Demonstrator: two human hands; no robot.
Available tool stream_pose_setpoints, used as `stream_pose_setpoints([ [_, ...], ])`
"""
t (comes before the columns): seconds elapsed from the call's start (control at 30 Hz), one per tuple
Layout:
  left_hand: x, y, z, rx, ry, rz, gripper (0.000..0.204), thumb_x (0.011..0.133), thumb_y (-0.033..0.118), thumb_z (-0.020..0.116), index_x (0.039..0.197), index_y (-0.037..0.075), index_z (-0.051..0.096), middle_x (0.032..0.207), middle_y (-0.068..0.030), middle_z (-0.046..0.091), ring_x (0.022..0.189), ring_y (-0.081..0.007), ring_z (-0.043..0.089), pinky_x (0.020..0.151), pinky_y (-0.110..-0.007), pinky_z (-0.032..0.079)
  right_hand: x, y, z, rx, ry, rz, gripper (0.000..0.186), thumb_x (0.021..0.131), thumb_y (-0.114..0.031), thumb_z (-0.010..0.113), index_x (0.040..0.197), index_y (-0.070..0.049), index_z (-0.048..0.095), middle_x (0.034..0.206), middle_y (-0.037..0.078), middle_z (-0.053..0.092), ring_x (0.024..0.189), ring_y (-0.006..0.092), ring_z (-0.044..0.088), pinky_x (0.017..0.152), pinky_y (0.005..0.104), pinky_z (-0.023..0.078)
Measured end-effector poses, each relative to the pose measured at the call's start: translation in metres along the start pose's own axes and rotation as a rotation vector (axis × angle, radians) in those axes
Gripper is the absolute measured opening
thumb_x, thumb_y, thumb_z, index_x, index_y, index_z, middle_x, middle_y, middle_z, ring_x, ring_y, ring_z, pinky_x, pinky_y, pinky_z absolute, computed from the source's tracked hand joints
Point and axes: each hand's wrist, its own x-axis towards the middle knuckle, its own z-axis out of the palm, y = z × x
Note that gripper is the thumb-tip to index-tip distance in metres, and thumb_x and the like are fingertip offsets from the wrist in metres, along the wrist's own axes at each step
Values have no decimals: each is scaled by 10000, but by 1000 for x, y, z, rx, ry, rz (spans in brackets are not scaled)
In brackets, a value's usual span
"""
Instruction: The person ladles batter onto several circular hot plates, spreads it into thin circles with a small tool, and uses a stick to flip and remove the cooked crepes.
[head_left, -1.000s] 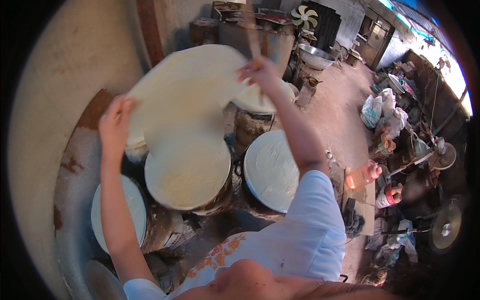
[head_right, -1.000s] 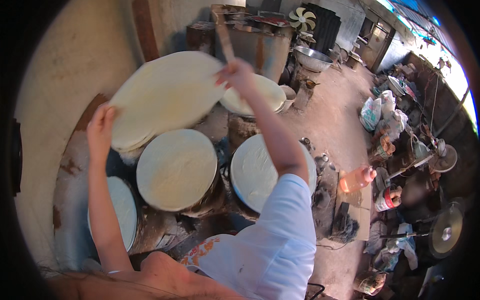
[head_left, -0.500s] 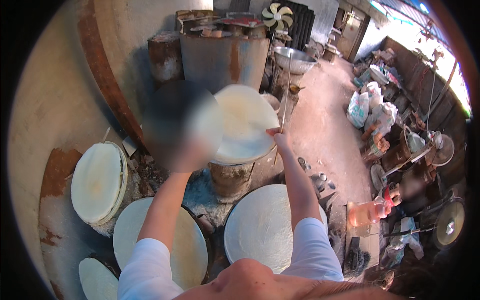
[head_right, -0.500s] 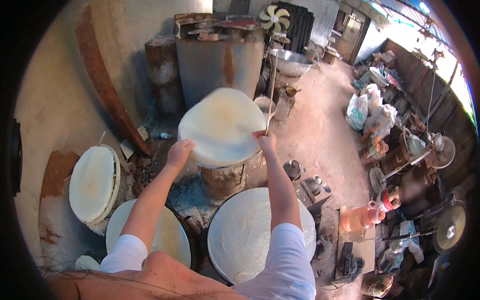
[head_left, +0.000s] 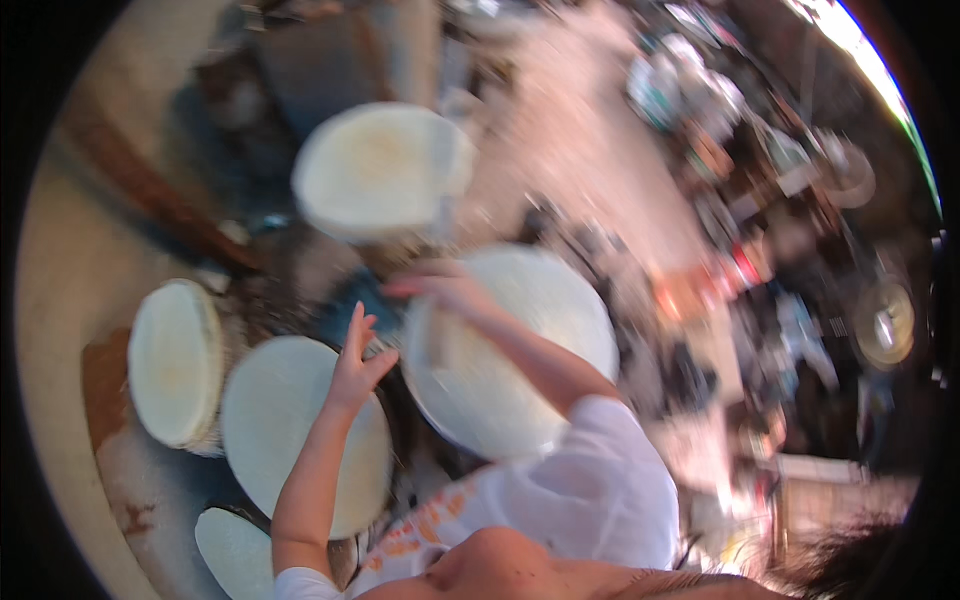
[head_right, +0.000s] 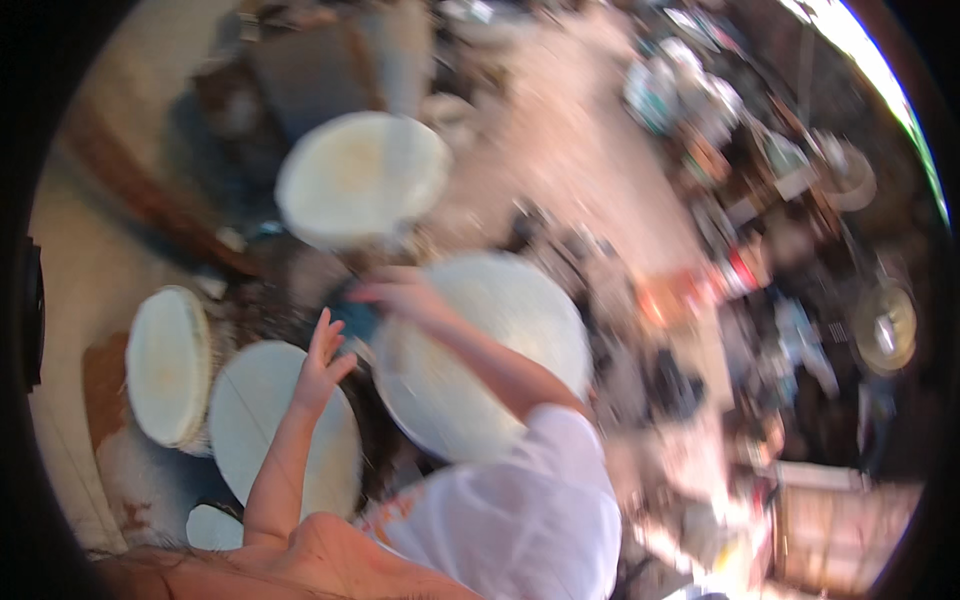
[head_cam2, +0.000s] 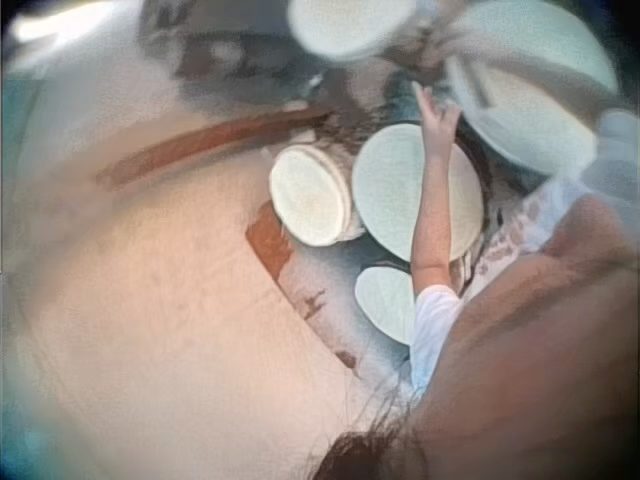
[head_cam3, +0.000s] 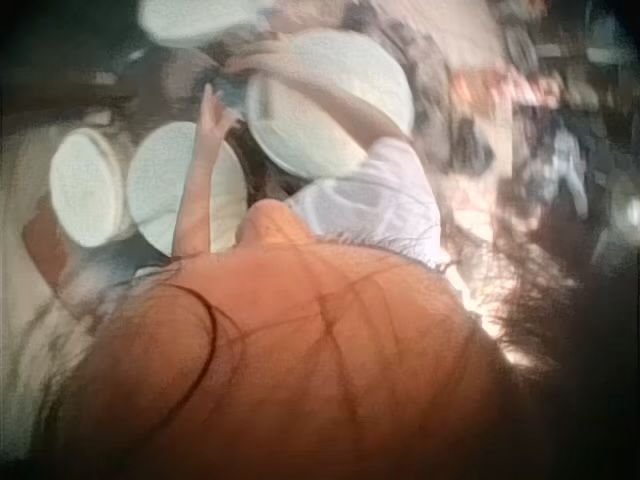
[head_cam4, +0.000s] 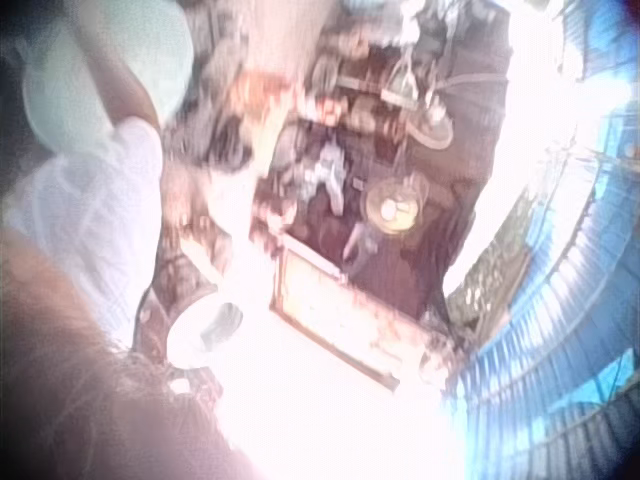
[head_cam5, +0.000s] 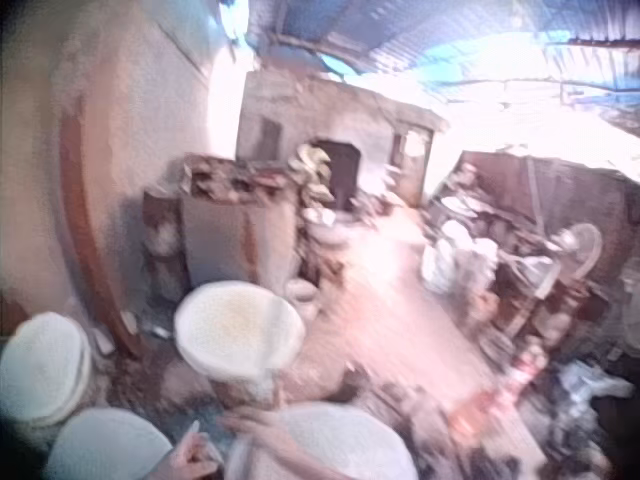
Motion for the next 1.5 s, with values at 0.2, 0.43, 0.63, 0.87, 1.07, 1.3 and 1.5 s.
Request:
stream_pose_setpoints([
  [0.2,-134,35,58,-633,-278,-213,303,865,49,490,1136,-48,585,515,52,341,374,-32,265,352,-201,249,-204,28,-16,-625,496,-546,313,806,-229,697,1068,-61,667,1119,122,637,1069,249,591,924,364,462],
  [0.43,-217,35,49,-580,15,-64,292,865,23,456,1101,-38,616,459,50,332,339,-48,278,348,-213,296,-312,205,-239,-1081,1010,307,426,703,-195,721,1105,-90,627,1110,155,603,1043,325,564,884,410,466],
  [0.63,-250,45,90,-757,-11,-139,313,937,152,514,1184,-35,563,499,71,336,371,-26,274,356,-209,241,-297,237,-293,-856,868,425,233,873,-188,542,1041,-63,645,834,139,662,727,276,628,662,383,514],
  [0.87,-381,71,92,-780,496,-170,255,918,32,486,1138,-28,600,497,24,415,392,-40,354,397,-227,287,-276,108,-150,387,228,91,537,872,-163,505,1385,-64,379,1346,154,463,1229,291,467,1016,422,395],
  [1.07,-549,58,70,-766,931,33,275,915,32,497,1176,-19,564,547,38,377,414,-50,330,400,-219,274,-269,112,269,218,-719,183,442,821,-46,584,1255,-20,502,1073,88,593,970,207,580,849,312,476],
  [1.3,-785,51,51,-604,1688,178,202,886,37,466,1033,-11,597,478,34,336,360,-58,292,343,-225,263,-379,201,666,-263,-693,-837,222,802,-122,643,1003,-56,573,806,185,622,815,403,588,699,477,461],
  [1.5,-887,26,47,-491,1983,379,235,926,91,411,1080,31,579,458,22,317,317,-79,265,303,-236,262,-358,219,820,-793,-697,-1022,106,824,-180,594,829,-75,582,702,157,637,696,376,627,629,495,486],
])
